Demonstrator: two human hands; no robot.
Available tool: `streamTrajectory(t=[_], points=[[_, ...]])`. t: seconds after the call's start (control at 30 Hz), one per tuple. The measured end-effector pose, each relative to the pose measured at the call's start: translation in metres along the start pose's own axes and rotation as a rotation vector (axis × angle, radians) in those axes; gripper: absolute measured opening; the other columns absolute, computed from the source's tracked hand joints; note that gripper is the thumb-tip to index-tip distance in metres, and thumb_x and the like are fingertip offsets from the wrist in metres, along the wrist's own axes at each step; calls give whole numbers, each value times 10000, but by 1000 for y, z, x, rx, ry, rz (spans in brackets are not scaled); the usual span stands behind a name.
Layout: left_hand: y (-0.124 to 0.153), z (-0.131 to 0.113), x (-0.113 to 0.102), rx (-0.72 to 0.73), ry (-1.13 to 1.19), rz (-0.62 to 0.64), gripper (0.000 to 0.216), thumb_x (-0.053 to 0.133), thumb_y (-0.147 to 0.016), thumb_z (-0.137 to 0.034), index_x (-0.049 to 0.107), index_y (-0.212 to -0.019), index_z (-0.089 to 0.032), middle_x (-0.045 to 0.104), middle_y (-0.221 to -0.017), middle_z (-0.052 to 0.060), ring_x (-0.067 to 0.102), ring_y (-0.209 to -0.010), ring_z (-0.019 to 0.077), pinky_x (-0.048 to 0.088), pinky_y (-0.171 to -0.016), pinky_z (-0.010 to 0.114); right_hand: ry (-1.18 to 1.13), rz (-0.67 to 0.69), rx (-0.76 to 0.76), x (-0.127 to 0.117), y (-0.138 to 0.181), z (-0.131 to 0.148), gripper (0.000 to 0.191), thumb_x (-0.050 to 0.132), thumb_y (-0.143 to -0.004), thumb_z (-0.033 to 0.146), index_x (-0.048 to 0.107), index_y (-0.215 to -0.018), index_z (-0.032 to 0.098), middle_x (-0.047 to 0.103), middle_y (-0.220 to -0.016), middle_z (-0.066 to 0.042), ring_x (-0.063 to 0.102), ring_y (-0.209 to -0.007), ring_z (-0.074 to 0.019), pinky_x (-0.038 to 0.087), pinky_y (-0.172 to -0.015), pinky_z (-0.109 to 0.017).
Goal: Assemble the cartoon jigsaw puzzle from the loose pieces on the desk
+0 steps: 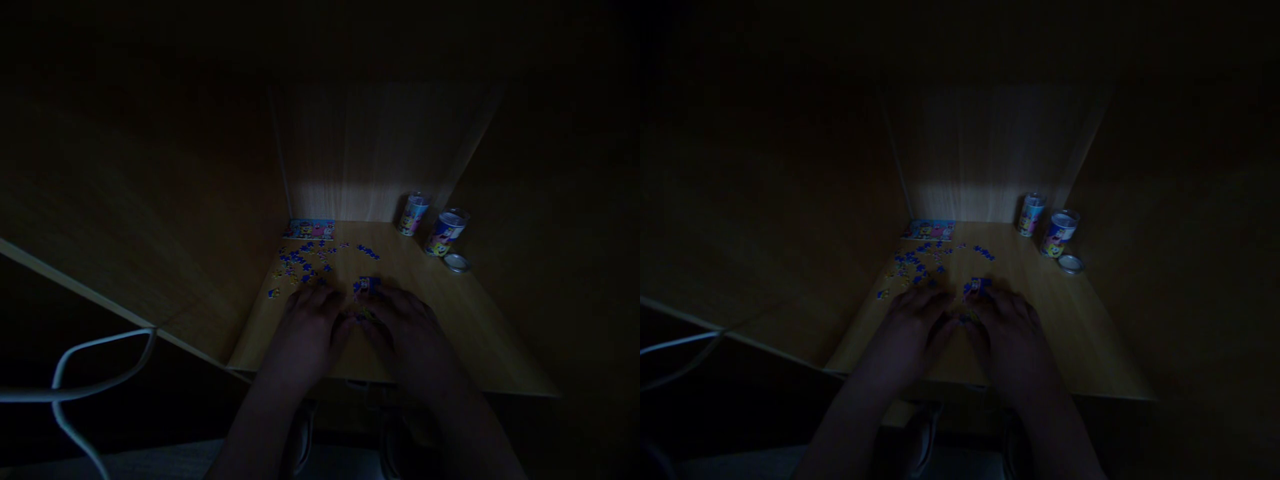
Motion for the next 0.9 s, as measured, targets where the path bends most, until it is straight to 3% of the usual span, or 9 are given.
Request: streamTrajectory(t=[0.33, 0.47, 0.6, 0.9], points=[[-2, 3, -1, -37, -36, -50, 399, 666, -1059, -364, 675, -1430, -216, 685, -1478, 126, 620, -1364, 345, 470, -1196, 554, -9, -3, 13, 0, 1, 1, 438, 608, -1061, 404, 664, -1484, 305, 648, -1548, -108, 578, -1439, -357, 492, -1179, -610], [4, 26, -13, -305, -150, -164, 372, 599, -1060, -275, 687, -1411, -188, 693, -1465, 140, 634, -1324, 363, 508, -1137, 555, -42, -60, 59, -3, 2, -3, 472, 605, -1061, 405, 628, -1510, 264, 639, -1547, -142, 576, -1441, -362, 510, -1168, -605], [15, 49, -21, -569, -276, -167, 457, 608, -961, -145, 694, -1409, -157, 673, -1468, 166, 642, -1230, 405, 584, -966, 548, -79, -93, 102, -7, 3, -4, 451, 583, -1072, 404, 633, -1486, 230, 665, -1503, -160, 609, -1396, -356, 533, -1149, -590], [15, 47, -18, -568, -270, -108, 569, 531, -937, -55, 650, -1477, -189, 609, -1560, 155, 595, -1328, 402, 571, -1015, 568, -101, -93, 114, -9, 2, -4, 390, 602, -1056, 365, 683, -1404, 209, 696, -1447, -163, 628, -1359, -360, 535, -1152, -595]])
Point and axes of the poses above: each hand's wrist, its own y-axis away from the middle knuckle, its own x-axis out of the palm, z = x × y, the point moved 7 cm from there along -y, towards the middle knuckle
